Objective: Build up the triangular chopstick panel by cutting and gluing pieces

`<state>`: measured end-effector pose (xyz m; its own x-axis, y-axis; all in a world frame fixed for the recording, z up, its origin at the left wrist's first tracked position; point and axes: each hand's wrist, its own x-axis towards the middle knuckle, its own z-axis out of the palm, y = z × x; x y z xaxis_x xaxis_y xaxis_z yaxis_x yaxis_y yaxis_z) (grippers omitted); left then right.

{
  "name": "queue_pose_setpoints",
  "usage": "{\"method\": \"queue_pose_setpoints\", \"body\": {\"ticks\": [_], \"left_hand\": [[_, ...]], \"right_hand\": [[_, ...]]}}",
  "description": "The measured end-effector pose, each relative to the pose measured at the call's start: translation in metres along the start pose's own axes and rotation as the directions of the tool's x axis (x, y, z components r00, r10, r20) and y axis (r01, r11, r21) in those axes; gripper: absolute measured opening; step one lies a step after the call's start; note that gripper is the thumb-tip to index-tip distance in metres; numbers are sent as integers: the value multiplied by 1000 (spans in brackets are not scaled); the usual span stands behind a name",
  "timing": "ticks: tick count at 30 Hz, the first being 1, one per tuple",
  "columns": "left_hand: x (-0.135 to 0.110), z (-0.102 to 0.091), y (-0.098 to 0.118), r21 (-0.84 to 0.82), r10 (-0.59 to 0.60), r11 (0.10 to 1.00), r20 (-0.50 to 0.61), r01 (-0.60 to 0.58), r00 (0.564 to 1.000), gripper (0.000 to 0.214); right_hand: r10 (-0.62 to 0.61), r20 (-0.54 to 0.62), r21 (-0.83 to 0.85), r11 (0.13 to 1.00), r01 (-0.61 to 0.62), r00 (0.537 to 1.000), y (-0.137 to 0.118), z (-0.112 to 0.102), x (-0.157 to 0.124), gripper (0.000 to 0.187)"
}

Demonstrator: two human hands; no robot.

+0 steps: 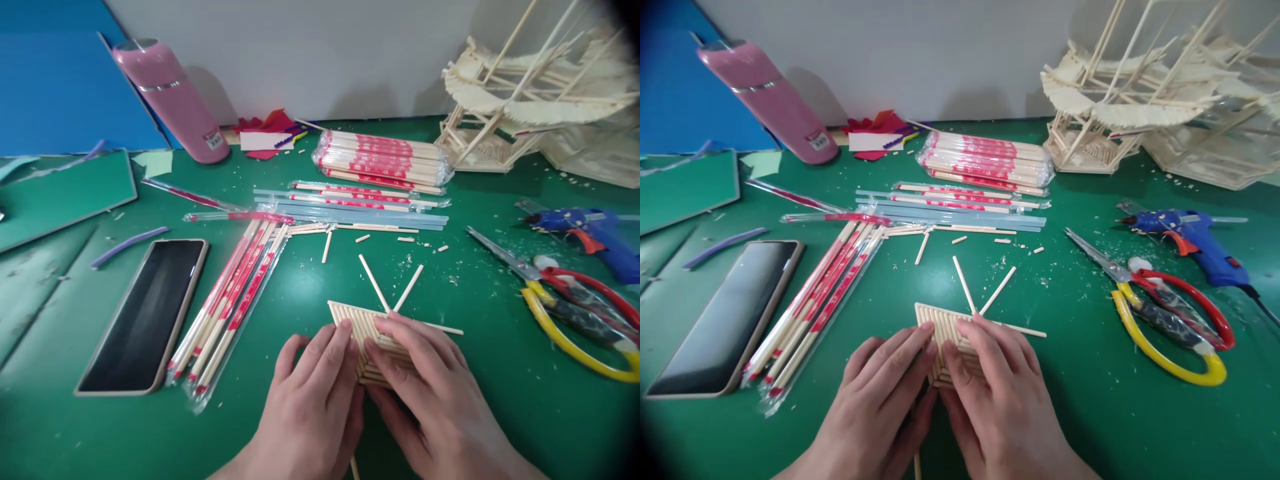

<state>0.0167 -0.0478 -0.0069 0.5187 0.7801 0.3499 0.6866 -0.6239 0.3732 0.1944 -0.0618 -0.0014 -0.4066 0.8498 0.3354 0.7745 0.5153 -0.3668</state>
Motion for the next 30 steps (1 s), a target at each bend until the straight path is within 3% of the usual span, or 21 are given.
{"method": "queue_pose_setpoints", "body": {"ticks": [11,22,25,30], "left_hand": [[-3,5,-1,22,-1,1000,-68,2,998,29],[1,0,1,1,-27,1000,-28,27,999,27],[3,-3,2,29,-28,999,10,28,1000,27],[3,-5,3,35,-20,999,10,20,1000,28]], "right_hand": [[20,-26,9,1000,-20,999,-2,-1,2,33],[21,14,41,999,-21,1000,1,-1,2,38],[19,27,10,1000,-19,999,6,-7,-7,44],[144,-61,-101,984,-150,988,20,-22,-38,41]]}}
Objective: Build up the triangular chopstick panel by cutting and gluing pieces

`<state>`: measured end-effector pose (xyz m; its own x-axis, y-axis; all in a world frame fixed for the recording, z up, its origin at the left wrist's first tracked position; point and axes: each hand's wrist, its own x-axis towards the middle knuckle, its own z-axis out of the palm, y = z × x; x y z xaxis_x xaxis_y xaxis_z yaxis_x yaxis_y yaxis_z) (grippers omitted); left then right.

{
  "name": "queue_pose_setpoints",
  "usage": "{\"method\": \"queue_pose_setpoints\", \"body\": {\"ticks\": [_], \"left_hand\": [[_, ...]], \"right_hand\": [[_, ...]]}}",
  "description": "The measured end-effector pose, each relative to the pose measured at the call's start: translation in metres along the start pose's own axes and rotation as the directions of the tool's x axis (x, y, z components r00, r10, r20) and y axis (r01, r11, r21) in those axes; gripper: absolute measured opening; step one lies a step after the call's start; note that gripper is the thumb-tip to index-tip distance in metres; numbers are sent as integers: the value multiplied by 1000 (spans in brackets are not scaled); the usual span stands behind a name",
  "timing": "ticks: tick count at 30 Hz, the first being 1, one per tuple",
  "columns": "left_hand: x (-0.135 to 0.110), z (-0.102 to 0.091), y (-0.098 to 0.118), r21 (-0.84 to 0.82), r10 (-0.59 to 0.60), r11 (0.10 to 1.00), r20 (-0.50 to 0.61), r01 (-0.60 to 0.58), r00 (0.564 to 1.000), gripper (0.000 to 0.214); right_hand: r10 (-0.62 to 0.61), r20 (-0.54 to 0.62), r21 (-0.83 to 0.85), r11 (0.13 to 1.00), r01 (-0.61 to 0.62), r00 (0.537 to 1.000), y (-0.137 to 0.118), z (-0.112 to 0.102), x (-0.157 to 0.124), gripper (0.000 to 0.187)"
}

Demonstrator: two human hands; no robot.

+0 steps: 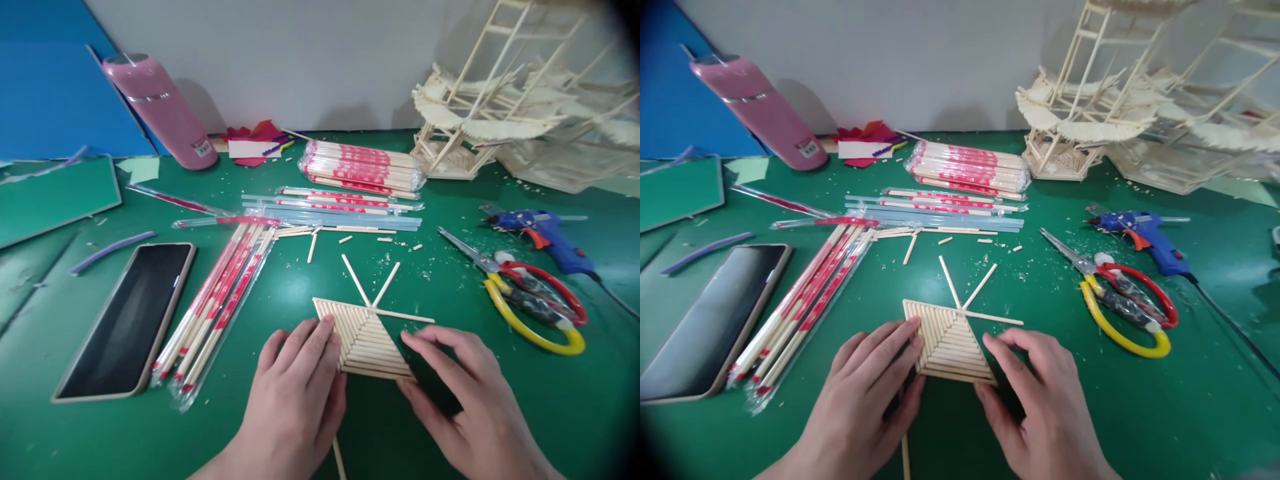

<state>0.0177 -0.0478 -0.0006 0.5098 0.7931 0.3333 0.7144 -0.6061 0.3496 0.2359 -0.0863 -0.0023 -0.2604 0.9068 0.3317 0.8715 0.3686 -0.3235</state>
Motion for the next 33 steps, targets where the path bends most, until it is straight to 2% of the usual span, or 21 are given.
{"method": "queue_pose_setpoints", "body": {"ticks": [3,7,14,22,29,33], "left_hand": [[-1,2,0,-4,-9,1000,-23,9,1000,28],[-2,3,1,21,-38,999,-50,39,998,25],[-2,-1,0,61,-70,996,-39,72,997,24],[-5,3,-4,67,-57,996,-90,63,994,22],[-5,3,-8,28,-51,998,-63,53,997,21],[-4,2,-8,14,-37,999,-52,38,998,23]], "right_hand": [[10,11,-11,1000,-10,1000,4,-5,-9,27],[40,23,47,998,-41,999,3,-7,-3,16],[-2,81,98,995,-6,997,10,-7,18,19],[-8,101,189,982,-11,995,15,-6,20,21],[22,123,231,972,-50,992,17,-5,23,15],[6,124,212,977,-32,992,17,-6,26,14]]}}
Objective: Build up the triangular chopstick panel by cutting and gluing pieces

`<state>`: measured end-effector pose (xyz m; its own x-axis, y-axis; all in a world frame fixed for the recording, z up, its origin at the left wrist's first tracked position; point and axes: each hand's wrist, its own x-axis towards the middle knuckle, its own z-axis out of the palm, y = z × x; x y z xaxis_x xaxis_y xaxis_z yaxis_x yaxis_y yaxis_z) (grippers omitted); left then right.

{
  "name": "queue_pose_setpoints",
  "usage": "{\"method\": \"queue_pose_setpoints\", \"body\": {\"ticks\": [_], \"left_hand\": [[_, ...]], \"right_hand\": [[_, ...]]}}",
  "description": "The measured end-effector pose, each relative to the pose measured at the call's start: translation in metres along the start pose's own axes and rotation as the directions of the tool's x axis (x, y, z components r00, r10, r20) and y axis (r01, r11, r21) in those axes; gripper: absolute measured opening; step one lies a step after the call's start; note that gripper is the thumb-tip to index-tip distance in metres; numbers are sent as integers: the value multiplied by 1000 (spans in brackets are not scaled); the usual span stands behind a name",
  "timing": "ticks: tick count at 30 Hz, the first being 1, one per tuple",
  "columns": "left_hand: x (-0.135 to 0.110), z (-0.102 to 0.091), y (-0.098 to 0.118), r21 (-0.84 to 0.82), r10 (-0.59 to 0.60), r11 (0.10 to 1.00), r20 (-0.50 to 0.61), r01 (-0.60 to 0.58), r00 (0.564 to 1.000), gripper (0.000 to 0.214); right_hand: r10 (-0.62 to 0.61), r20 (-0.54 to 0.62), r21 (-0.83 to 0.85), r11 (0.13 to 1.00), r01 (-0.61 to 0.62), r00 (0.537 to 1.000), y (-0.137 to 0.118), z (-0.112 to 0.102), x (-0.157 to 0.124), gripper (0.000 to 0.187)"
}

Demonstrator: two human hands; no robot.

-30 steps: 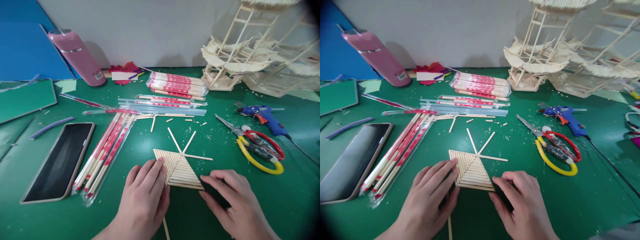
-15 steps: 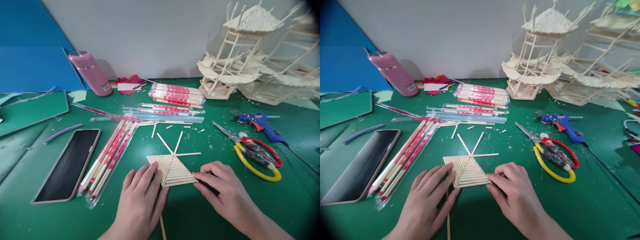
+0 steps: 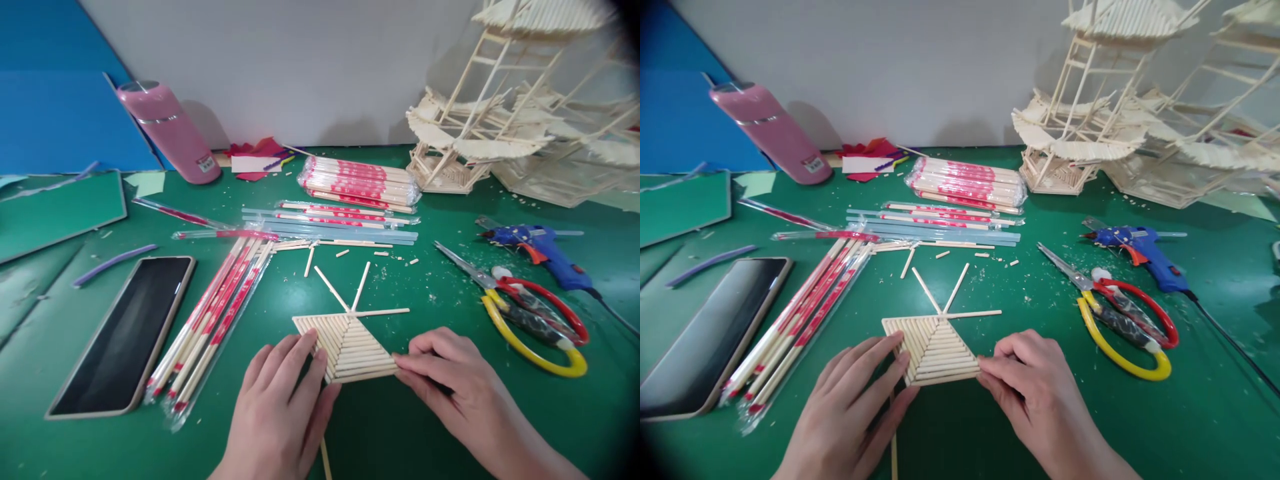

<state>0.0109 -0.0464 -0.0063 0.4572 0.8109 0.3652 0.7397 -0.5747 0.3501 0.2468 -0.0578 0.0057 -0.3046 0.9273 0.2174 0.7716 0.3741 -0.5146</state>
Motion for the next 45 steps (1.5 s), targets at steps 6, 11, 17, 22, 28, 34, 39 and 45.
{"method": "queue_pose_setpoints", "body": {"ticks": [6,11,17,22,28,34,39,45], "left_hand": [[-1,1,0,-9,5,1000,-12,-5,1000,21],[0,1,0,12,1,1000,9,-1,1000,23],[0,-7,6,61,-33,998,59,29,998,29],[-3,-21,4,23,-18,1000,31,18,999,28],[-18,-37,-4,104,324,932,183,-346,928,33],[-18,-39,0,156,444,864,216,-480,870,32],[-10,-43,4,171,489,831,227,-529,842,36],[-5,-40,6,143,495,832,243,-535,834,37]], "right_hand": [[-25,-21,-9,1000,25,999,2,1,1,14],[-48,-28,-24,999,47,998,4,4,-2,16],[-51,-47,-92,995,46,998,6,7,-9,19],[-40,-80,-93,995,32,996,7,7,-11,29],[-34,-188,-44,999,26,982,1,2,-16,30],[-51,-237,-23,999,47,970,-3,0,-20,28],[-19,-253,10,1000,23,967,-2,-2,-20,25],[-8,-207,86,996,27,978,-11,-10,-20,20]]}}
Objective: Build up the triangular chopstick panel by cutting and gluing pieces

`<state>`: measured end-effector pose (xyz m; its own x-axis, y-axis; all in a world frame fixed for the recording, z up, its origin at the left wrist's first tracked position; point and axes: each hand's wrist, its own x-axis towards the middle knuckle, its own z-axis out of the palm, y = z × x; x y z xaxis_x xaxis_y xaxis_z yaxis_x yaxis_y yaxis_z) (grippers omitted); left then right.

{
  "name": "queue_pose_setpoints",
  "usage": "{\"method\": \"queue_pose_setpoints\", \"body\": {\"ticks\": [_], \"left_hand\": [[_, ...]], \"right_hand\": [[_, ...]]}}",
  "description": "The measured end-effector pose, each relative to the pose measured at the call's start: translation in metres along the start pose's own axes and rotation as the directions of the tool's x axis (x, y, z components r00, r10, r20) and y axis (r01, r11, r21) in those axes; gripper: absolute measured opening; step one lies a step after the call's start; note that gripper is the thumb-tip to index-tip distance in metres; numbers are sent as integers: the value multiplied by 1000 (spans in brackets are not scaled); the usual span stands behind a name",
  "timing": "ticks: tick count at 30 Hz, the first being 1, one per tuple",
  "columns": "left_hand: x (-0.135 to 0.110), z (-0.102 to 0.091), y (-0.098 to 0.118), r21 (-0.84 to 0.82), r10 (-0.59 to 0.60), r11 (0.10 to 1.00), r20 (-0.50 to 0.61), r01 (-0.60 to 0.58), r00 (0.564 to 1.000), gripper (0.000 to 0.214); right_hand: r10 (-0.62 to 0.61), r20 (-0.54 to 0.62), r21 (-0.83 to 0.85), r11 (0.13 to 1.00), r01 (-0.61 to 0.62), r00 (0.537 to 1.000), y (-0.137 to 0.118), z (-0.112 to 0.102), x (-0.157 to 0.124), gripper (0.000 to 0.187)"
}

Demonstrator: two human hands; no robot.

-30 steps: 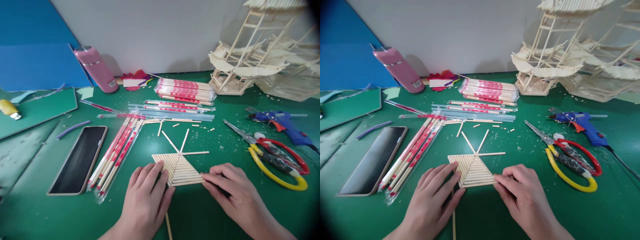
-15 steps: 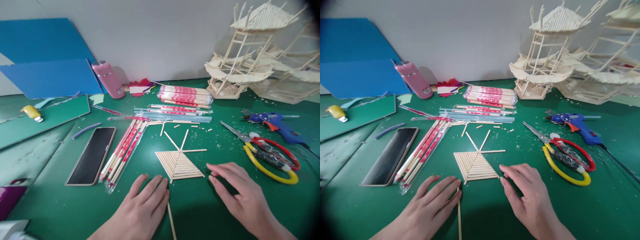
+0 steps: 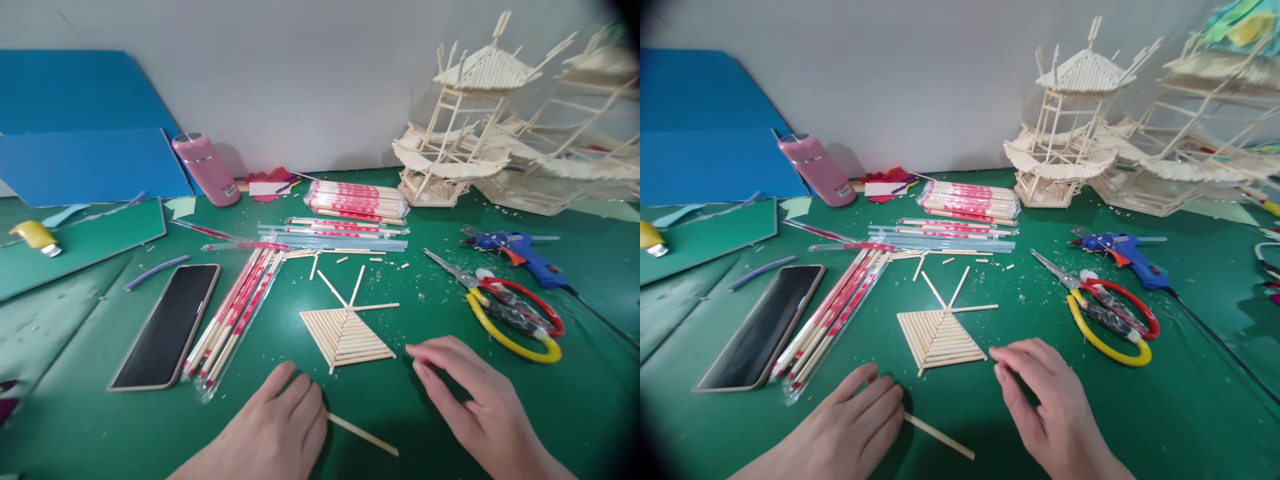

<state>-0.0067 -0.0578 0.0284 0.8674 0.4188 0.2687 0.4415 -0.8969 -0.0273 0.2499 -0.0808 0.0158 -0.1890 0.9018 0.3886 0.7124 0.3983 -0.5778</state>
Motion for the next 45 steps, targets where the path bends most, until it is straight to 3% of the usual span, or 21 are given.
{"method": "queue_pose_setpoints", "body": {"ticks": [4,7,10,14,19,25,28,32,38,45], "left_hand": [[10,5,5,-62,-43,997,-147,34,988,38],[23,3,7,-130,-109,987,-99,96,989,29],[35,0,4,-210,-162,969,-144,130,976,23],[45,-2,-6,-404,-350,879,-187,253,918,13],[45,-1,-12,-490,-615,732,-176,473,769,17],[45,3,-13,-594,-671,635,-108,494,734,14],[46,2,-14,-644,-665,605,-85,468,742,13],[44,1,-14,-710,-605,567,-16,417,796,12],[32,2,-12,-721,-544,587,-15,368,839,15],[14,14,-13,-682,-449,641,40,353,893,20]], "right_hand": [[-96,166,28,995,92,981,-18,-6,5,26],[-143,274,16,989,144,951,-27,-8,9,27],[-111,332,49,994,101,937,-26,-8,11,20],[-17,268,122,992,-16,963,-15,-12,17,19],[58,148,148,986,-80,987,-2,-13,26,20],[36,180,151,986,-63,983,2,-10,27,22],[17,196,153,987,-47,980,1,-9,27,22],[-50,193,130,991,25,980,0,-5,27,23],[-58,129,95,994,45,990,2,-2,23,18],[4,164,64,998,-14,986,10,-5,9,15]]}}
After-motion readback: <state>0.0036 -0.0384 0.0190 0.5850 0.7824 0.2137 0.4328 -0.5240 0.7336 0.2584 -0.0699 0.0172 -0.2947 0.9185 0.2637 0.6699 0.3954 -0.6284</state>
